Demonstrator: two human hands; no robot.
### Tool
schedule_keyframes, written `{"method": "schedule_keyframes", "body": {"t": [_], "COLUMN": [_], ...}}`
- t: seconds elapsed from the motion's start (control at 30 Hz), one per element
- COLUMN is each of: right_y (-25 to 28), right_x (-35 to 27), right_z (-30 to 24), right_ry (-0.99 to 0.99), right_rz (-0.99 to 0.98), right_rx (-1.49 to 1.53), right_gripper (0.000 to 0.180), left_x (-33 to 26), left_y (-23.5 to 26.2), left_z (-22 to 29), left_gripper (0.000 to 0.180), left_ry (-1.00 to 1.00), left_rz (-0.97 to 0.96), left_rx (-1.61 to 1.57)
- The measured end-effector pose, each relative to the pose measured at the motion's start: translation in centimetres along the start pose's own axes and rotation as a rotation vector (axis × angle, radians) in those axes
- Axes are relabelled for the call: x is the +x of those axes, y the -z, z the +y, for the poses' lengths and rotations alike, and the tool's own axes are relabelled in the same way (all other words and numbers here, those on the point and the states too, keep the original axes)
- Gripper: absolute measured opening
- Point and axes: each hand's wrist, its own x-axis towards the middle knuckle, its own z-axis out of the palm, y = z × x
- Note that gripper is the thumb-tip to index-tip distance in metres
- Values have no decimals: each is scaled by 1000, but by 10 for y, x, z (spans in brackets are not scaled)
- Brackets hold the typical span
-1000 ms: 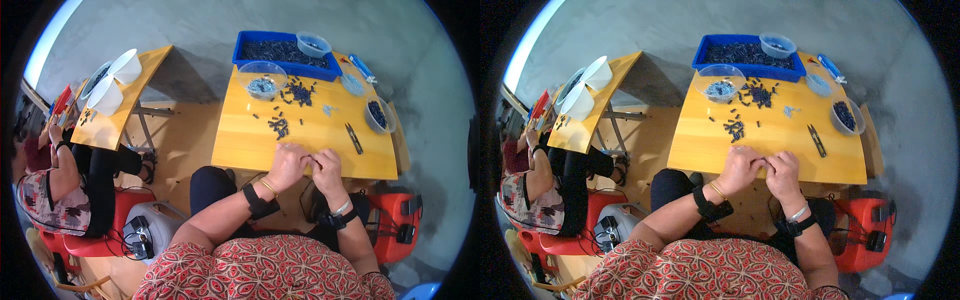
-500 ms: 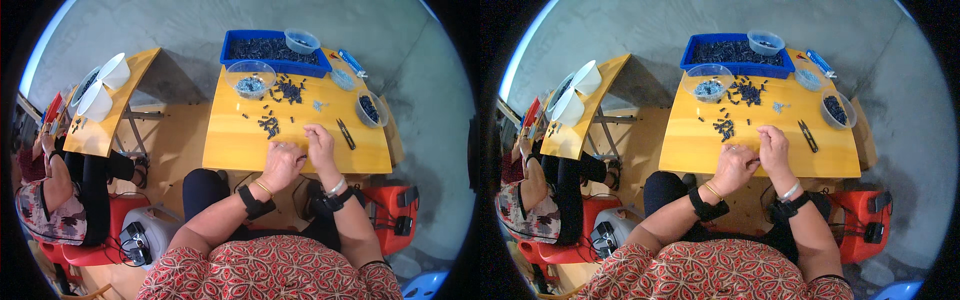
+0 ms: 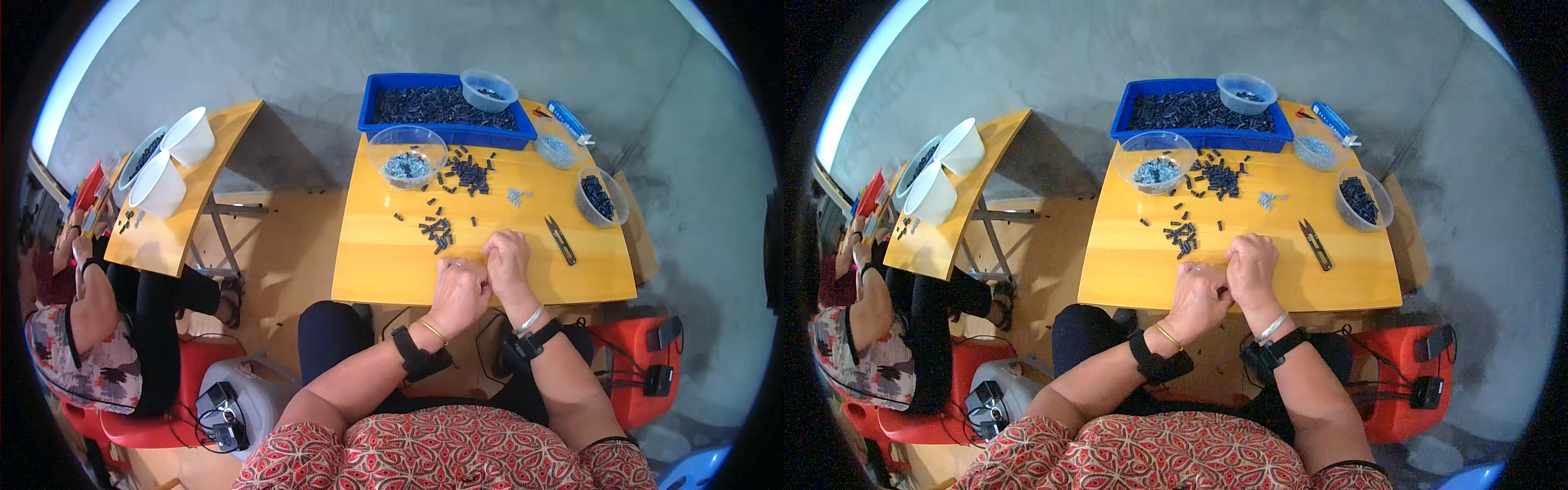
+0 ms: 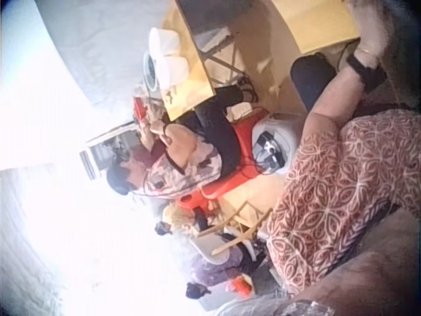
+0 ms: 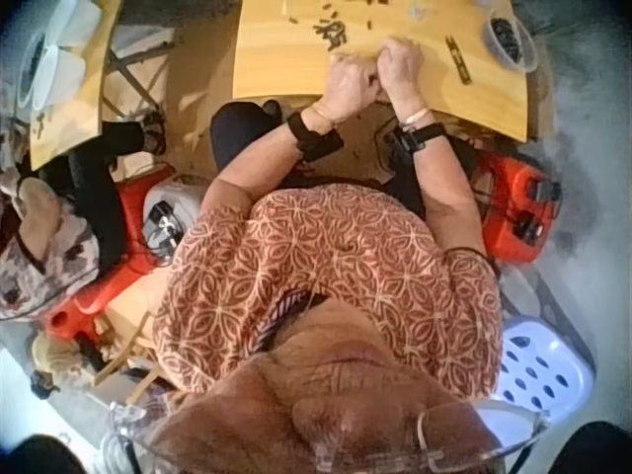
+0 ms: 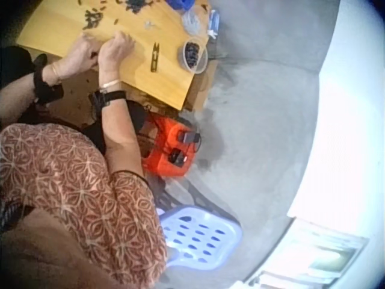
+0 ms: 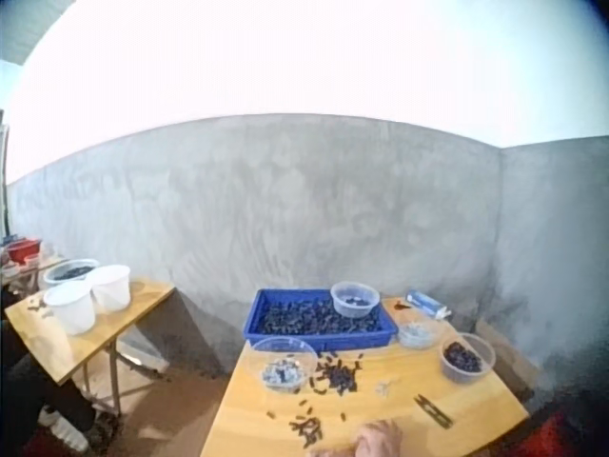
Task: Assembling small black plastic components by hand.
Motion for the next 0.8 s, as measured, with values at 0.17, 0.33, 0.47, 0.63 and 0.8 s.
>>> {"method": "schedule_keyframes", "body": {"t": [0.17,0.33,0.47,0.63,0.8], "right_y": [0,0,3,6,53], "right_x": [1,-2,-5,-6,-20], "right_z": [-2,-8,-12,6,-39], "right_ry": [-32,-81,-117,-203,-204], "right_rz": [-46,-126,-140,88,-43], "right_rx": [-59,-161,-162,316,507], "right_gripper": [8,7,4,7,13], "left_x": [1,-1,-6,1,12], "left_y": [-4,-3,2,5,24], "left_z": [-3,-4,3,4,8], "left_gripper": [9,9,9,7,9], "left_ry": [-15,-13,11,-45,514], "left_rz": [42,29,17,50,61], "left_rx": [-1,40,43,34,-903]}}
